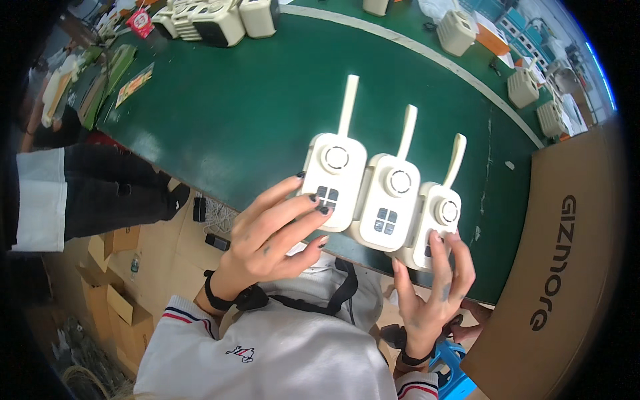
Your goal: Testing the functionality and buttons of small radio-like electronic devices on a factory workbench.
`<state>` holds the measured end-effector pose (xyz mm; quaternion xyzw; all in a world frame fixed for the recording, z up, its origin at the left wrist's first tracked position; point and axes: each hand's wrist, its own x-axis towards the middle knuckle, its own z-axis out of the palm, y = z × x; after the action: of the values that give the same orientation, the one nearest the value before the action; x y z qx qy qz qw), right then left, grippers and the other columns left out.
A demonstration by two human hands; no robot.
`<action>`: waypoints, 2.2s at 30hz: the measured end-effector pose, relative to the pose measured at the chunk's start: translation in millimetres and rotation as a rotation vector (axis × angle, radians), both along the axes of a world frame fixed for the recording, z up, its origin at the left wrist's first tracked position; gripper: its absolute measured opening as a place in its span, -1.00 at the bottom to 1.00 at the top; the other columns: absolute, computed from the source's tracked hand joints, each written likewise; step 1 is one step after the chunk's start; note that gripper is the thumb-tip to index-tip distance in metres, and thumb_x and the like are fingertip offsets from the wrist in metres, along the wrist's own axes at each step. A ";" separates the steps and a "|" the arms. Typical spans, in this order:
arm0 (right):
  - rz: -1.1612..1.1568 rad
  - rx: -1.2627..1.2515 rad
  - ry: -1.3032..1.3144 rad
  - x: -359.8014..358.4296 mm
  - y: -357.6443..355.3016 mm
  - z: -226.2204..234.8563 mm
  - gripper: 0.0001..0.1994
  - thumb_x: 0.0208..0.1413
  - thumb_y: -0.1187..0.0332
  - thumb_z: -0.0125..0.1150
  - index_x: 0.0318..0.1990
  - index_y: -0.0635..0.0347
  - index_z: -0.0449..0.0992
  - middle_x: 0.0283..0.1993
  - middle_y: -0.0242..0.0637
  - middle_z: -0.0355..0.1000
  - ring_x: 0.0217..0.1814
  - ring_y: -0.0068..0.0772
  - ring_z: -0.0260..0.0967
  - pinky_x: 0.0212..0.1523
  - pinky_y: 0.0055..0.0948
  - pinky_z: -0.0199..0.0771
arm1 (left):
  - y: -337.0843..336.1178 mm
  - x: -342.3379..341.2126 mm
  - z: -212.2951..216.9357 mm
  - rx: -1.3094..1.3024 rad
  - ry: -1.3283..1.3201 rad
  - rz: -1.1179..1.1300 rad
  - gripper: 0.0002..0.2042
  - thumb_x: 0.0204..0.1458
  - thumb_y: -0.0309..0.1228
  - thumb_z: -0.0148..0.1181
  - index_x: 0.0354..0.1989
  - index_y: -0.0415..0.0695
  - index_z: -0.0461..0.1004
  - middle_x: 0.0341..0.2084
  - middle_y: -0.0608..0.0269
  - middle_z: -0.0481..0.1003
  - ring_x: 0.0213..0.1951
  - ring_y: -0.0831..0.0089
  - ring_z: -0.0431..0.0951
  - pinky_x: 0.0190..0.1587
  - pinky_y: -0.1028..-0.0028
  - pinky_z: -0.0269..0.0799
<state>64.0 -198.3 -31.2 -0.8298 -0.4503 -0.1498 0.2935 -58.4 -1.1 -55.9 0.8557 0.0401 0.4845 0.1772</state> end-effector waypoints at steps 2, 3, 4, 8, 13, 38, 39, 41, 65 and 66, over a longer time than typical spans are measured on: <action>0.018 -0.018 -0.060 -0.2 -1.9 0.5 -0.40 -0.27 0.48 0.46 0.05 0.25 0.42 0.11 -0.13 0.21 0.13 0.01 0.26 0.07 -0.17 0.38 | -6.2 -1.7 7.5 0.023 0.037 0.017 -0.62 -0.38 -0.52 0.31 -0.24 -0.20 0.56 -0.25 0.17 0.48 -0.20 0.10 0.53 -0.30 0.36 0.55; 0.040 -0.006 -0.108 1.6 -0.8 0.9 -0.40 -0.28 0.47 0.46 0.05 0.23 0.43 0.08 -0.17 0.25 0.14 0.04 0.24 0.08 -0.15 0.34 | -6.6 -3.2 10.9 0.042 0.080 0.051 -0.63 -0.38 -0.50 0.30 -0.24 -0.19 0.56 -0.27 0.19 0.49 -0.21 0.12 0.53 -0.34 0.39 0.54; 0.036 -0.028 -0.138 1.2 -1.5 2.9 -0.41 -0.29 0.46 0.46 0.03 0.22 0.44 0.05 -0.20 0.28 0.13 0.02 0.24 0.07 -0.15 0.32 | -4.8 -4.2 12.7 0.098 0.087 0.051 -0.62 -0.39 -0.47 0.27 -0.25 -0.19 0.57 -0.28 0.23 0.50 -0.23 0.14 0.53 -0.38 0.43 0.51; 0.071 -0.051 -0.223 3.4 -9.2 4.2 -0.47 -0.29 0.43 0.45 -0.03 0.18 0.49 0.00 -0.28 0.35 0.10 -0.07 0.25 0.04 -0.13 0.28 | -6.0 -8.2 24.4 0.141 0.207 0.044 -0.60 -0.43 -0.49 0.24 -0.25 -0.16 0.56 -0.27 0.23 0.50 -0.21 0.16 0.52 -0.35 0.40 0.47; 0.124 -0.080 -0.250 4.5 -6.2 12.2 -0.52 -0.29 0.48 0.38 -0.07 0.22 0.50 -0.05 -0.22 0.39 0.05 -0.05 0.27 0.00 -0.11 0.31 | -14.8 -10.6 28.4 0.171 0.321 0.043 -0.58 -0.41 -0.51 0.24 -0.20 -0.07 0.54 -0.19 0.20 0.44 -0.18 0.13 0.49 -0.30 0.36 0.47; 0.108 -0.139 -0.235 -13.0 -16.0 16.2 -0.62 -0.16 0.40 0.32 -0.07 0.04 0.53 0.10 -0.08 0.38 -0.48 -0.35 0.19 -0.40 -0.38 0.17 | -66.4 2.2 29.8 0.277 0.550 0.354 -0.47 -0.14 -0.41 0.15 0.10 0.32 0.40 -0.08 -0.05 0.23 -0.04 -0.21 0.38 -0.14 0.04 0.39; 0.084 -0.151 -0.251 -13.7 -17.0 10.8 -0.63 -0.22 0.37 0.32 -0.13 0.00 0.55 0.05 -0.06 0.41 -0.47 -0.39 0.14 -0.39 -0.38 0.13 | -66.6 1.4 29.0 0.275 0.548 0.354 -0.44 -0.12 -0.40 0.15 0.16 0.31 0.33 -0.06 -0.07 0.22 -0.04 -0.22 0.38 -0.16 0.03 0.39; 0.092 -0.134 -0.242 -14.3 -17.8 9.7 -0.64 -0.21 0.38 0.31 -0.13 0.01 0.55 0.05 -0.03 0.41 -0.50 -0.39 0.14 -0.42 -0.39 0.13 | -67.4 0.3 29.1 0.266 0.555 0.357 -0.43 -0.12 -0.40 0.16 0.16 0.32 0.33 -0.05 -0.07 0.22 -0.02 -0.22 0.37 -0.14 0.01 0.38; 0.071 -0.163 -0.287 -13.9 -15.7 10.3 -0.58 -0.25 0.46 0.12 -0.11 0.03 0.54 0.10 0.00 0.38 -0.53 -0.47 0.07 -0.49 -0.55 0.10 | -67.0 4.4 28.0 0.163 0.610 0.305 -0.45 -0.30 -0.55 0.27 -0.01 0.17 0.51 -0.01 -0.07 0.12 0.13 -0.28 0.16 0.08 -0.08 0.21; 0.076 -0.161 -0.286 -14.5 -16.0 10.2 -0.59 -0.24 0.47 0.12 -0.11 0.03 0.54 0.10 0.00 0.38 -0.53 -0.47 0.07 -0.50 -0.55 0.10 | -67.0 3.1 27.5 0.156 0.611 0.299 -0.46 -0.29 -0.55 0.27 -0.01 0.17 0.51 0.00 -0.07 0.12 0.13 -0.28 0.15 0.08 -0.09 0.20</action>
<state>49.5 -214.2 -21.0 -0.8033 -0.5290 -0.2185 0.1647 -55.3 -68.1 -28.4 0.9569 0.1791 0.2280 0.0184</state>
